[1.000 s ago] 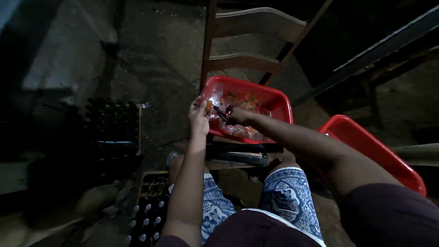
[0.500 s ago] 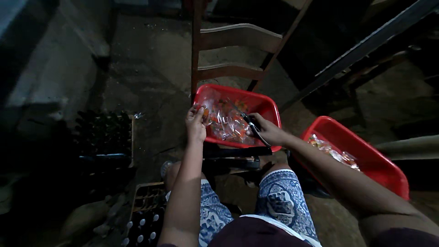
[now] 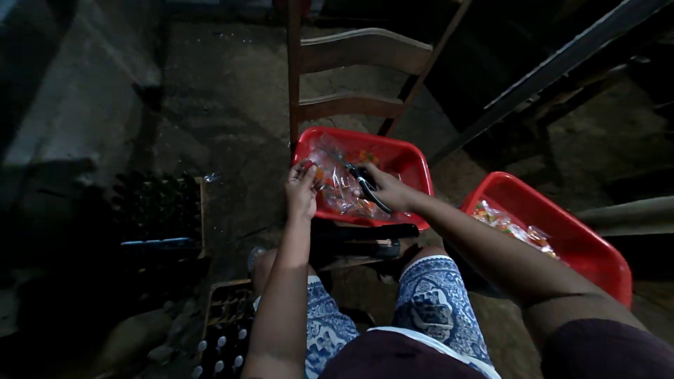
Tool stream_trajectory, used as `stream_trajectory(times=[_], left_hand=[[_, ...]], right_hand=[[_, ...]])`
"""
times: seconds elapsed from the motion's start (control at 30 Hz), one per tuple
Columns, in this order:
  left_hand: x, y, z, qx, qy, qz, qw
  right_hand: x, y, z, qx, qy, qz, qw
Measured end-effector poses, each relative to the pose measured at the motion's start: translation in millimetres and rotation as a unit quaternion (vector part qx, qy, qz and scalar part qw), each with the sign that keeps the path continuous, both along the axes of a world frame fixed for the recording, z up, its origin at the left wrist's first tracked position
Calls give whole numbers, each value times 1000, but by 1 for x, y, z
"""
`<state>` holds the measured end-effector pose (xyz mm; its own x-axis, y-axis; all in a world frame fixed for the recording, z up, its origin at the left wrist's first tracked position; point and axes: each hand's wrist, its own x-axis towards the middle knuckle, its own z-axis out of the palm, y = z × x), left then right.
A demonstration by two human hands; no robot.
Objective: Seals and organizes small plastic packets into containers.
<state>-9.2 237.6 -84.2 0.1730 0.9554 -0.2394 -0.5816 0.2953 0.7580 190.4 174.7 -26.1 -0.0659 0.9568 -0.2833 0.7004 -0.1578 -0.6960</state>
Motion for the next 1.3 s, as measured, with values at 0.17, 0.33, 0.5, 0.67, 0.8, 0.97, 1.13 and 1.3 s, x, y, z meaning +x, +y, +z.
stream_trajectory(times=[0.17,0.33,0.5,0.67,0.8,0.97,1.13,1.3], left_hand=[[0,0,2,-6,6,5,1000],[0,0,3,-15,-8,5,1000],[0,0,3,-11,-4,6,1000],[0,0,2,-4,-1,1,1000],[-2,-1,3,-7,2,-2,1000],[-3,-2,3,-8,7,-3,1000],[-3,-2,2,-4,23,-13,1000],[-3,-1,1,-4,16,-13,1000]], right_hand=[[1,0,-3,19,-3,1,1000],[5,0,1,34,-8,2,999],[2,1,11,-3,-13,-2,1000],[-2,4,11,7,-19,-5,1000],[2,5,7,25,-34,-1,999],[-1,6,7,23,-24,2,999],[-7,9,7,14,-19,-8,1000],[-1,10,2,44,-16,7,999]])
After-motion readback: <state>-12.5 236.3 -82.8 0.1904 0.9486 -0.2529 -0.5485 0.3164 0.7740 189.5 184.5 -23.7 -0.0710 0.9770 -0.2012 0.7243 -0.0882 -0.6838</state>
